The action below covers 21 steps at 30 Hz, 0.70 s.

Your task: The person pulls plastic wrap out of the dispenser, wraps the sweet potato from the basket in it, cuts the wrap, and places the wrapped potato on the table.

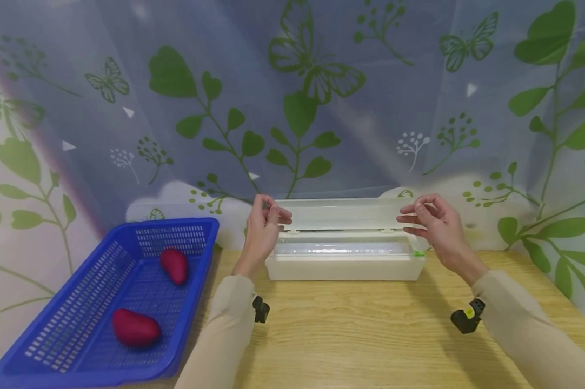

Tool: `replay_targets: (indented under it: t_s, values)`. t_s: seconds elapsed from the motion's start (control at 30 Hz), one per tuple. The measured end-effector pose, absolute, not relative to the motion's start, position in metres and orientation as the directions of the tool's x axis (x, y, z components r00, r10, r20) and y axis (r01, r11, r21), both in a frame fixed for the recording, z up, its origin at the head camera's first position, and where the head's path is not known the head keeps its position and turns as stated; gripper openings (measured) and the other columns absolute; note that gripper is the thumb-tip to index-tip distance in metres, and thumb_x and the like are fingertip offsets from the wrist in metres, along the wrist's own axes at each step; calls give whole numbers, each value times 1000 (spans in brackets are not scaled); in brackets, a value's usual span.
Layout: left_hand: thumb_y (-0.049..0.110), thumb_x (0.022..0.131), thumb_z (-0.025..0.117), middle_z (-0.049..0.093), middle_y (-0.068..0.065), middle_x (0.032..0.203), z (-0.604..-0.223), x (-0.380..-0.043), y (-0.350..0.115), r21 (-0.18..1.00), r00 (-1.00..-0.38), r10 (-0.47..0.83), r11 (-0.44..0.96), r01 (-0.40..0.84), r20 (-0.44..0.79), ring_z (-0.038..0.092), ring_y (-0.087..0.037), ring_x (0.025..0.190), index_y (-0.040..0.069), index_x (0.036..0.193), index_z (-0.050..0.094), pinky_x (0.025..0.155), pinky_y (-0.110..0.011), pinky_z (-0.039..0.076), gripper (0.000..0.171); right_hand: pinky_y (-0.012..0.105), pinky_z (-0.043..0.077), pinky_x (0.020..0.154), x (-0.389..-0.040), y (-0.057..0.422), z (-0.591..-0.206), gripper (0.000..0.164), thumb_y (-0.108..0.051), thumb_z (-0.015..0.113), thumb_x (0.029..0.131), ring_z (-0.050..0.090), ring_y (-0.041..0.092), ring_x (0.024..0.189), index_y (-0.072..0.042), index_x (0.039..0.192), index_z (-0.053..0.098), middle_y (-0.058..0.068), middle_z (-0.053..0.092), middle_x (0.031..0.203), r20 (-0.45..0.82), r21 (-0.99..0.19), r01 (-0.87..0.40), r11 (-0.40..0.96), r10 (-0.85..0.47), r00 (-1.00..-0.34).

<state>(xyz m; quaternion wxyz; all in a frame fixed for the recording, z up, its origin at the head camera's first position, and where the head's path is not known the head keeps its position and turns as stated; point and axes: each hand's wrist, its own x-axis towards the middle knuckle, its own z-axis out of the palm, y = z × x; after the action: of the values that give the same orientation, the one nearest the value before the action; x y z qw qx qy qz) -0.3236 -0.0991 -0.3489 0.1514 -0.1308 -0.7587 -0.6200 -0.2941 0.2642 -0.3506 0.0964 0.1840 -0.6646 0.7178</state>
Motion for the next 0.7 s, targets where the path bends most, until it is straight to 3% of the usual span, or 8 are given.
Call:
replay_targets:
  t_s: [0.17, 0.4, 0.7]
  values:
    - [15, 111, 40, 75, -15, 104, -344, -321, -100, 897, -914, 22, 183, 403, 406, 75, -26, 94, 11, 108, 45, 89, -44, 60, 7, 26, 61, 87, -290, 265, -345, 18, -24, 53, 107, 75, 11, 102, -7, 113, 49, -2, 75, 108, 384, -920, -365, -139, -140, -913]
    - [15, 110, 41, 73, -25, 108, -338, -319, -100, 886, -901, 25, 172, 431, 434, 75, -28, 93, 10, 108, 44, 90, -49, 60, 7, 26, 61, 86, -288, 265, -338, 17, -23, 53, 107, 75, 11, 101, -7, 112, 49, -2, 76, 106, 382, -920, -363, -147, -131, -915]
    - [16, 110, 42, 75, -20, 102, -331, -317, -100, 878, -892, 22, 167, 448, 451, 76, -25, 90, 11, 107, 44, 87, -45, 61, 7, 27, 62, 84, -285, 265, -330, 16, -21, 53, 106, 76, 12, 99, -7, 110, 50, -1, 76, 105, 414, -903, -390, -179, -121, -902]
